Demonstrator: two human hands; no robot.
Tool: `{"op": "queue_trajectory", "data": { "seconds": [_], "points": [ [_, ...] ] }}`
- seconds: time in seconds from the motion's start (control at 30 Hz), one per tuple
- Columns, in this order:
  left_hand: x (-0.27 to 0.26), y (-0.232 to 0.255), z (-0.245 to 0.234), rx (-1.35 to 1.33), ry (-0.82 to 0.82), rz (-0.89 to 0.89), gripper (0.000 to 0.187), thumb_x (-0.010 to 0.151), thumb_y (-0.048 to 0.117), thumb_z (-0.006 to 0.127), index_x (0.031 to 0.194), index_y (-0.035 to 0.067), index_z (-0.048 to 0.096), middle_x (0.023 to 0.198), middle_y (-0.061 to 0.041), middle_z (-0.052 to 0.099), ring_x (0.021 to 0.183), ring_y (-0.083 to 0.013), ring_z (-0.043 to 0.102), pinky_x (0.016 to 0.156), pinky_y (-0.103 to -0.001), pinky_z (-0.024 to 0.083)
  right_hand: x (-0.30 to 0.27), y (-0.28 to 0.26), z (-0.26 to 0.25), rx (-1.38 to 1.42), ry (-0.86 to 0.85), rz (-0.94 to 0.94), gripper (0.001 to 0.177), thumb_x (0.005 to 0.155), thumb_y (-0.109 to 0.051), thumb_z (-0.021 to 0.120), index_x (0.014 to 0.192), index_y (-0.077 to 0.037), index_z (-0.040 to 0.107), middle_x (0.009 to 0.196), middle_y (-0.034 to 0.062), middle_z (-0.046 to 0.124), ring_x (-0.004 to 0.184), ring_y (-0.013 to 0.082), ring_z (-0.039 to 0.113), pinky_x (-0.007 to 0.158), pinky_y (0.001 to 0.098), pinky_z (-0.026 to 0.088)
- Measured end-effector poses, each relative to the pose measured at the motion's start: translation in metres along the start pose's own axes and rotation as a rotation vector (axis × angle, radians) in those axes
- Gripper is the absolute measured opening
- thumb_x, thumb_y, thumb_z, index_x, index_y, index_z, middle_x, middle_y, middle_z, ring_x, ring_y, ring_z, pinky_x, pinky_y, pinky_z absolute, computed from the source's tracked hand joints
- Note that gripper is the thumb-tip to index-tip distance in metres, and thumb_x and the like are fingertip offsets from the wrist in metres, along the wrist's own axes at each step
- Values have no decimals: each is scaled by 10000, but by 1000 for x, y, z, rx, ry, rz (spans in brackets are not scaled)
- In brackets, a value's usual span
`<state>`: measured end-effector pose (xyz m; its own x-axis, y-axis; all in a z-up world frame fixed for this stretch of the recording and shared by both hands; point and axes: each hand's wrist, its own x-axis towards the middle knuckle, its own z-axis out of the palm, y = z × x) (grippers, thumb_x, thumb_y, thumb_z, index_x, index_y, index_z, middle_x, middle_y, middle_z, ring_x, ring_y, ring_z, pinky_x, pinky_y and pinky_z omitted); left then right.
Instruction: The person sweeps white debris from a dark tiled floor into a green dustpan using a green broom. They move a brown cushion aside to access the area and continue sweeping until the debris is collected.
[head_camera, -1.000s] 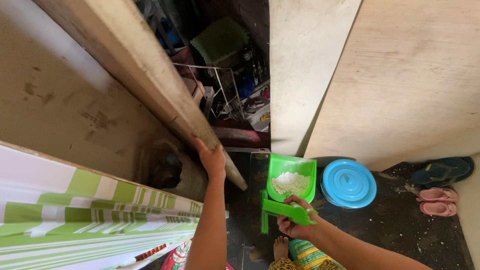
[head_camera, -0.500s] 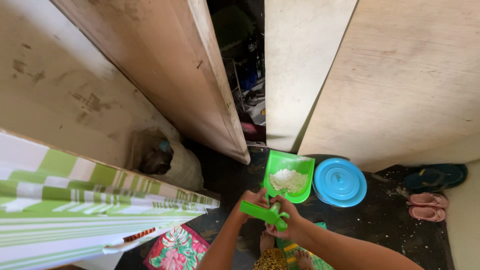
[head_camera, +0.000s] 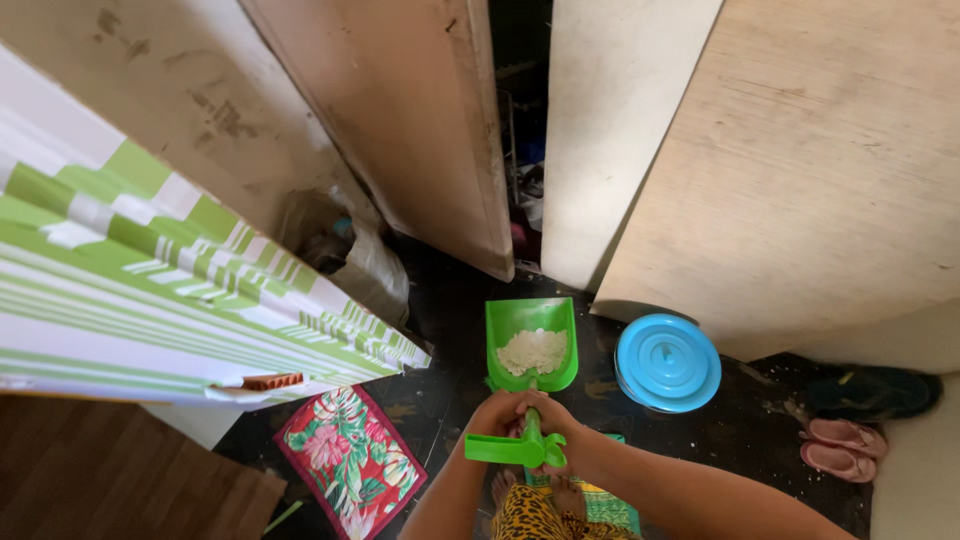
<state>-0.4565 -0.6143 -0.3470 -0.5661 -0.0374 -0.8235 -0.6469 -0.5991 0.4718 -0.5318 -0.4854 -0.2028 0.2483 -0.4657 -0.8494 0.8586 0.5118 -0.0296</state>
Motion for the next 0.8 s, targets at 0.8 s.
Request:
{"op": "queue_trajectory", "data": {
  "seconds": [0.8],
  "points": [
    [-131, 12, 11, -309, 399, 280, 150, 883, 159, 698, 855, 12, 679, 691, -79, 675, 580, -208, 653, 508, -344, 531, -27, 45, 27, -277, -76, -323, 685, 865, -752, 569, 632, -110, 510, 476, 61, 518, 294, 169, 486, 279, 299, 375]
  ]
}}
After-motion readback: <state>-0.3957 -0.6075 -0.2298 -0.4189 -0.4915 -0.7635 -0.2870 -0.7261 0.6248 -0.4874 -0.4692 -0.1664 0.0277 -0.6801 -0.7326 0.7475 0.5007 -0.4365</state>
